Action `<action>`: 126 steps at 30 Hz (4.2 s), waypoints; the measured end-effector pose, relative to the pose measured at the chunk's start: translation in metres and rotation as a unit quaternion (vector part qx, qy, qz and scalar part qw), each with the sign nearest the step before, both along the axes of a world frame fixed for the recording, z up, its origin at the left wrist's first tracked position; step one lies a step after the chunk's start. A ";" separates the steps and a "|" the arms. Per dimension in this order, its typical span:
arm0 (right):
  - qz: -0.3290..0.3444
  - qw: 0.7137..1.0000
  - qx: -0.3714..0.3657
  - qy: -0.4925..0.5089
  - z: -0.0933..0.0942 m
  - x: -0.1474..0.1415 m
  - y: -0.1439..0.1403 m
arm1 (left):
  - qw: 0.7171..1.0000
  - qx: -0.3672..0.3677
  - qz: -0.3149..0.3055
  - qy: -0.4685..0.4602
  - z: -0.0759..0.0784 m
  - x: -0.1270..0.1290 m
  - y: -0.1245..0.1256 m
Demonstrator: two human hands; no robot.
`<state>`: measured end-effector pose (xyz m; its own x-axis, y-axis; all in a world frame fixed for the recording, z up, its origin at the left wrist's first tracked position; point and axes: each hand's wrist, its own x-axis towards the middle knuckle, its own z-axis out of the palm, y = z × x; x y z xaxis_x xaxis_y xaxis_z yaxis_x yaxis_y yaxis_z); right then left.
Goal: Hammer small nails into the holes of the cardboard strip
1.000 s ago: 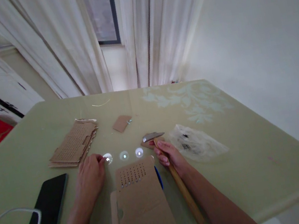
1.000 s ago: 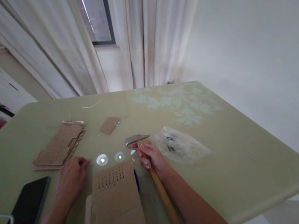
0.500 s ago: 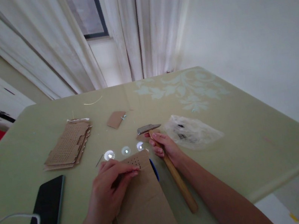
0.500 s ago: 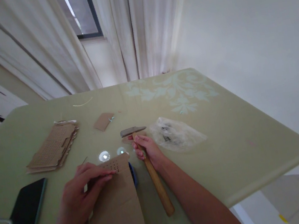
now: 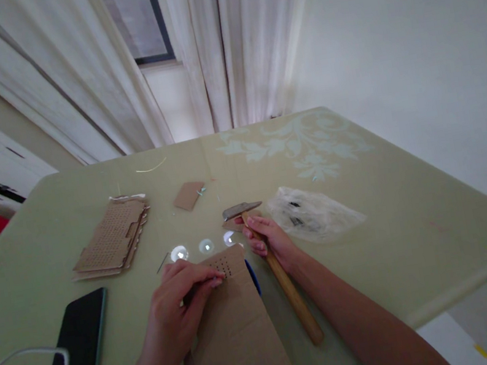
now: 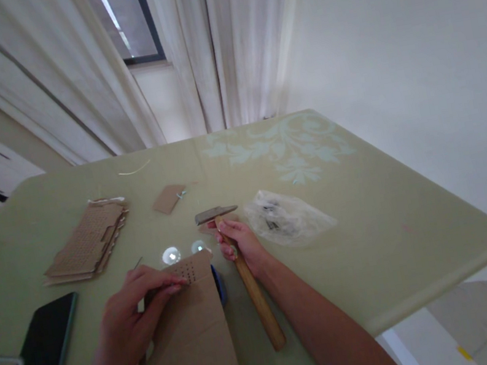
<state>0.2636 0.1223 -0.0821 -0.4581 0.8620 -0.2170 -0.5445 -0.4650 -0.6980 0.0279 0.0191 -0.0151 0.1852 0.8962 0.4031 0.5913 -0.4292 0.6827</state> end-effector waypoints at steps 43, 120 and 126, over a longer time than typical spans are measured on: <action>-0.036 0.656 0.467 -0.591 0.156 0.008 -0.109 | 0.998 -0.041 -0.051 0.000 -0.001 0.022 0.015; -0.020 0.381 0.424 -0.822 0.165 0.001 -0.129 | 0.988 -0.059 -0.045 0.134 0.019 0.049 0.023; 0.009 0.385 0.403 -0.830 0.160 0.000 -0.127 | 0.990 -0.072 -0.036 0.120 0.015 0.049 0.025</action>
